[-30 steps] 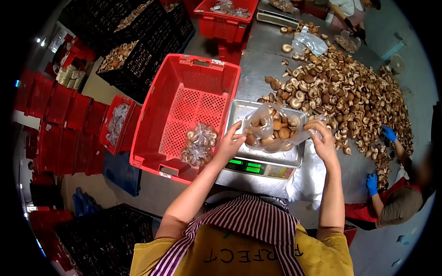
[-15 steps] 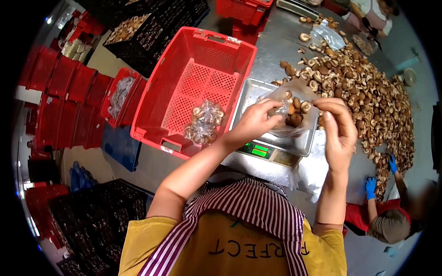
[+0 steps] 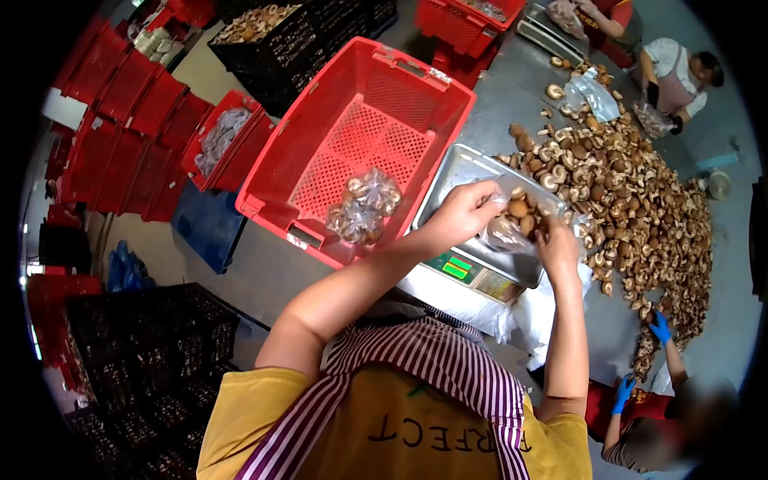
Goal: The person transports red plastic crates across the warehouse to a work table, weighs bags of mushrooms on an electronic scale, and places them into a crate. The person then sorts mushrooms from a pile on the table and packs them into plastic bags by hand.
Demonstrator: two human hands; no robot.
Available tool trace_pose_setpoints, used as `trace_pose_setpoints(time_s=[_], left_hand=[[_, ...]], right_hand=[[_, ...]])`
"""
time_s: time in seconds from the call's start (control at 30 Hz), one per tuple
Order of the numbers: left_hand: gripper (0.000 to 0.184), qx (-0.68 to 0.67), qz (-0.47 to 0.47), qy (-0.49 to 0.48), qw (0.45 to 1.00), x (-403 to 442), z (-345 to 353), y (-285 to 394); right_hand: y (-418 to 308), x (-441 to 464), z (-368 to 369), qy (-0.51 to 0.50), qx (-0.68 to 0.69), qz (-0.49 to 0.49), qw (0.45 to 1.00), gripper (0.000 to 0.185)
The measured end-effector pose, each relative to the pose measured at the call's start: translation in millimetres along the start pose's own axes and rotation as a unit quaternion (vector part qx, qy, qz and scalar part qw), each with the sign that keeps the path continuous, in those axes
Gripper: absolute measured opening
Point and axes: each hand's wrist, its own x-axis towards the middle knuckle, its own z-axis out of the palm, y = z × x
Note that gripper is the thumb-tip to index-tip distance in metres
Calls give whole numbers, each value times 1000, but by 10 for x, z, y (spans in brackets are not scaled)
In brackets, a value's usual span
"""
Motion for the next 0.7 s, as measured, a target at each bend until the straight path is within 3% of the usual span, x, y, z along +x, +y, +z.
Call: trace_pose_setpoints(time_s=[0.03, 0.17, 0.3, 0.4, 0.47, 0.6, 0.63, 0.7], left_hand=[[13, -39, -43, -2, 998, -64, 7, 159], [16, 18, 3, 44, 999, -8, -75, -112], [22, -17, -25, 61, 998, -72, -35, -70], [26, -33, -16, 59, 998, -66, 10, -75], [28, -15, -2, 56, 998, -53, 54, -124], [26, 6, -9, 60, 998, 9, 61, -181], [26, 9, -4, 65, 998, 0, 35, -138], [26, 21, 1, 79, 997, 2, -37, -134]], right_hand=[[66, -21, 13, -12, -21, 4, 1000, 21], [-12, 10, 87, -9, -17, -8, 1000, 26], [-318, 103, 148, 29, 38, -52, 998, 33], [-409, 238, 220, 49, 6, -57, 997, 42], [-411, 333, 312, -4, -57, -70, 996, 50], [-210, 462, 615, 34, -75, -141, 987, 53], [-283, 476, 438, -59, -45, -88, 993, 52], [-291, 461, 323, -69, -45, -79, 994, 52]])
